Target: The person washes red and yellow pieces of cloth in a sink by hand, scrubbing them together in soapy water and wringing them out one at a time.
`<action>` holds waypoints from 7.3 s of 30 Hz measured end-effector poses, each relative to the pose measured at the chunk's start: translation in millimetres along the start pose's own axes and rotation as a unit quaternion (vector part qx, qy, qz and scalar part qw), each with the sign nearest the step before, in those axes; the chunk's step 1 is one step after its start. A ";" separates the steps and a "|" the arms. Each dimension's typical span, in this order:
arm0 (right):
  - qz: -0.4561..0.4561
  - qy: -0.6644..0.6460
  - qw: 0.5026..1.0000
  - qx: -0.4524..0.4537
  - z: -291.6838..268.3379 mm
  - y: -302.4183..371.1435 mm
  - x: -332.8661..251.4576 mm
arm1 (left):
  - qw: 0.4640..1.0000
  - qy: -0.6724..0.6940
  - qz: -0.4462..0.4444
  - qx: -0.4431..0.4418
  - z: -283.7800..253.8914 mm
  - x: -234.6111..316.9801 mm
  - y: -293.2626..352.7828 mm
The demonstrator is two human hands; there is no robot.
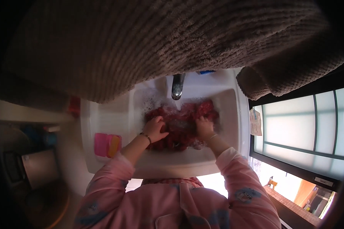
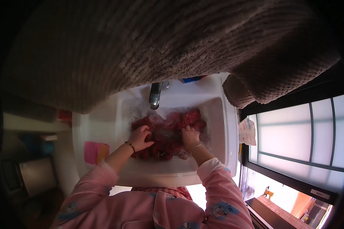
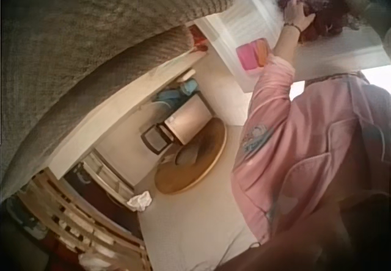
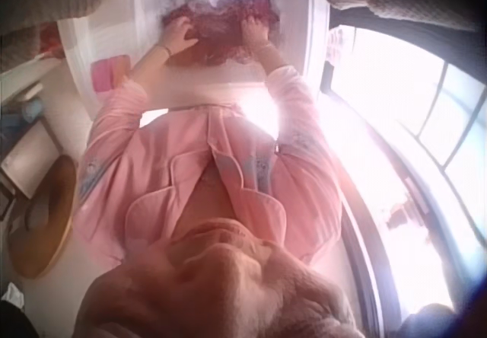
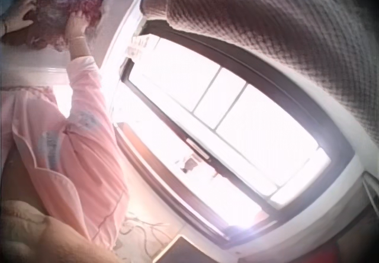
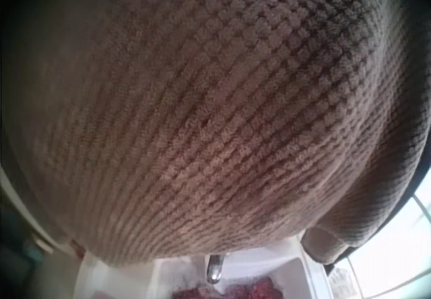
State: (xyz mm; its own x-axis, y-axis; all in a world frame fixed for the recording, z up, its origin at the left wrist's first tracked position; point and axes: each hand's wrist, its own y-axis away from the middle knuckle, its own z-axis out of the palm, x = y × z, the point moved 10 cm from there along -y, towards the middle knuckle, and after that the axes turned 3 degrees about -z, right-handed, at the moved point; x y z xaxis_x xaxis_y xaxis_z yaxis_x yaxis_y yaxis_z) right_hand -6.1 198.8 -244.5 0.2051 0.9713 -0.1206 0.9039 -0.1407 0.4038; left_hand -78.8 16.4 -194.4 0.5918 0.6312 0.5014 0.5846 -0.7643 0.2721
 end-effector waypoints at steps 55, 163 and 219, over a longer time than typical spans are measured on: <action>-0.101 -0.237 0.942 0.216 -129.0 116.2 -66.4 | 0.949 0.236 0.131 0.165 -58.1 103.7 105.0; -0.012 -0.296 0.940 0.170 -100.4 28.7 81.9 | 0.978 0.025 -0.139 0.153 -33.6 20.6 -48.2; -0.037 0.111 0.969 0.216 -19.4 0.3 36.9 | 0.973 -0.175 -0.069 0.132 55.3 11.8 -84.5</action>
State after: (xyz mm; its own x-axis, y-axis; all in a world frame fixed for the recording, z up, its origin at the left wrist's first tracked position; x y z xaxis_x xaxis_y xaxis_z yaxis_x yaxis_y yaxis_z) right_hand -5.5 238.3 -231.2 0.0904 0.9925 0.0818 0.9958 -0.0889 -0.0211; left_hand -90.5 95.7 -256.9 0.6231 0.7672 0.1521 0.7670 -0.6375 0.0734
